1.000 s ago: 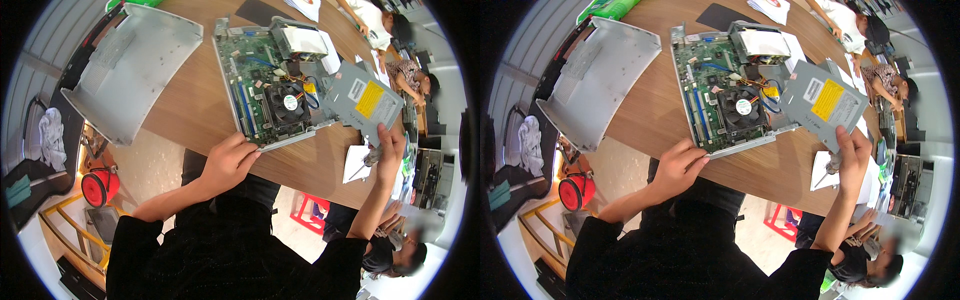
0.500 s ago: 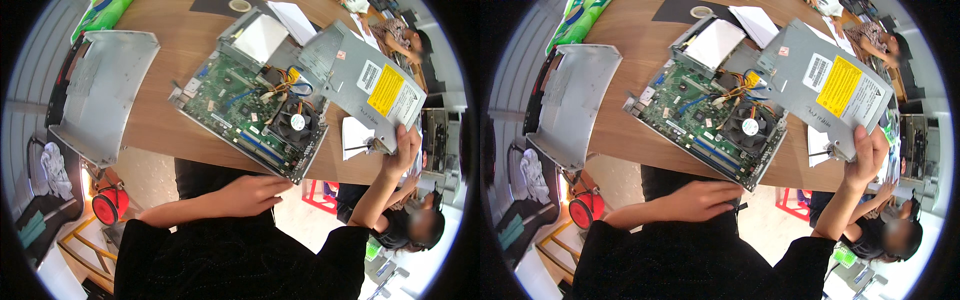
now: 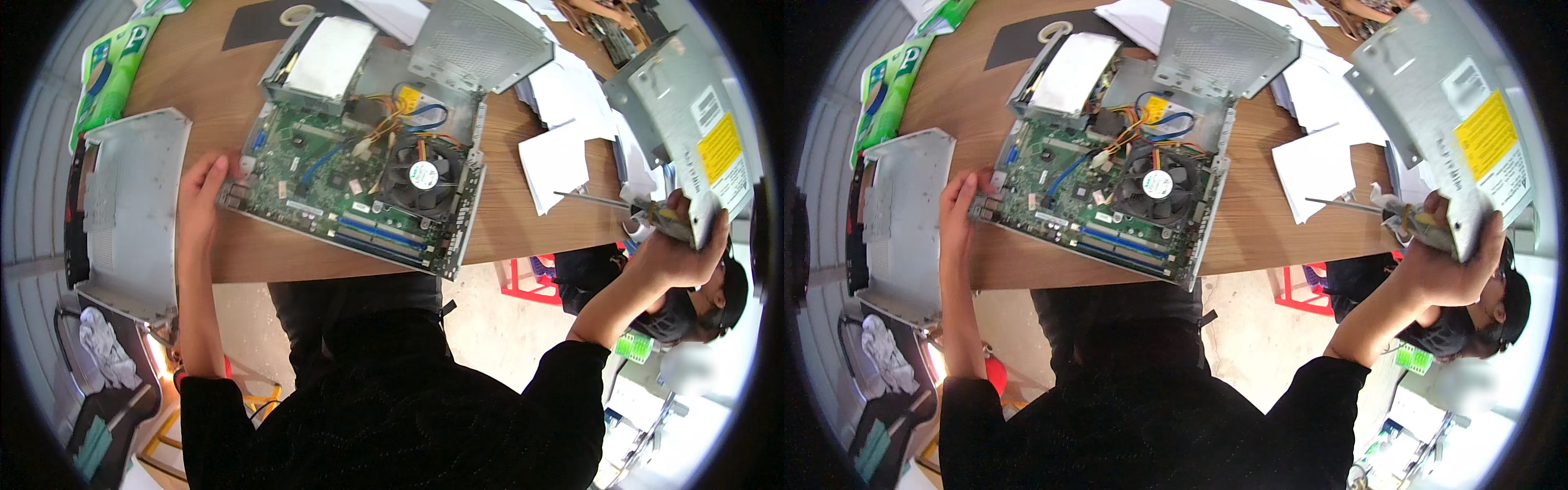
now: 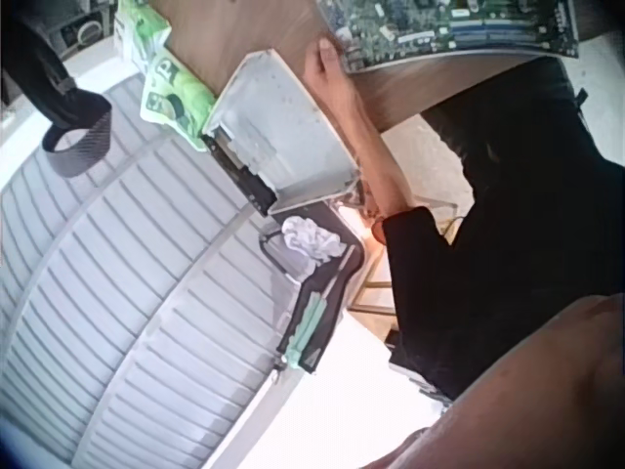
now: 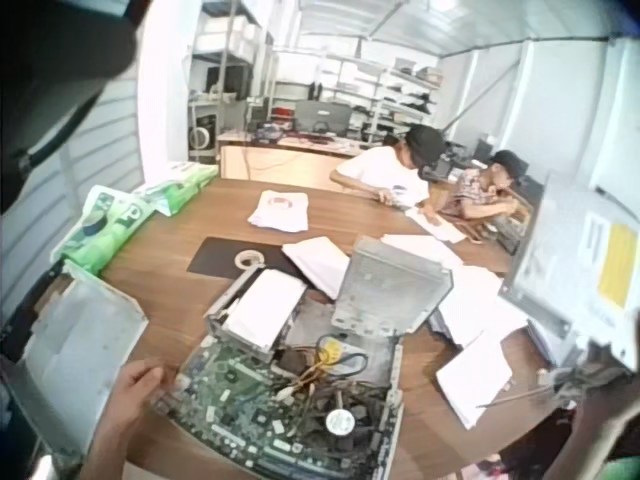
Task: The person disassembles a computer by using a screwdriver to remove screws from the power supply unit and interior components, disconnecting wires from the motherboard, and lifting out the metal housing for the disk drives.
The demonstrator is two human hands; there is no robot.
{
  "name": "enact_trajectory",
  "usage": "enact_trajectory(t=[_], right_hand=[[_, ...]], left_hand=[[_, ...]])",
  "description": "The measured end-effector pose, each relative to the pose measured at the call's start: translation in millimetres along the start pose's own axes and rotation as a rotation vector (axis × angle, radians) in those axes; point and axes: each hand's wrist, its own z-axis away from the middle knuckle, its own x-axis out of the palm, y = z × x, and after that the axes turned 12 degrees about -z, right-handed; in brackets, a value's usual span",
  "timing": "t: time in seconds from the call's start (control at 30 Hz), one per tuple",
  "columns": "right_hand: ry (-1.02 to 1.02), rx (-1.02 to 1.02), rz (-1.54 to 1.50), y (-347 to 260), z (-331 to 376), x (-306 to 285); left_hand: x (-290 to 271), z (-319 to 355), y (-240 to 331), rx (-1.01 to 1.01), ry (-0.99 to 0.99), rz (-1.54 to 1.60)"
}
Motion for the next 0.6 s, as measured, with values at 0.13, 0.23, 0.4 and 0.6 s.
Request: enact_trajectory(t=[0.13,0.23,0.4,0.6], right_hand=[[0.135,-0.078,0.039,-1.6,-1.1,39.0],[0.080,-0.078,0.054,-12.9,-5.8,23.4],[-0.100,0.016,0.051,-4.0,-3.7,0.8],[-0.502,-0.223,0.384,29.9,-6.9,6.8]], left_hand=[[21.5,9.1,-1.3,-0.074,0.245,0.220],[43.8,28.1,6.9,-0.130,0.423,0.223],[50.0,90.3,-0.7,-0.040,0.495,0.062],[34.2,113.5,21.3,-0.150,0.333,-0.097]])
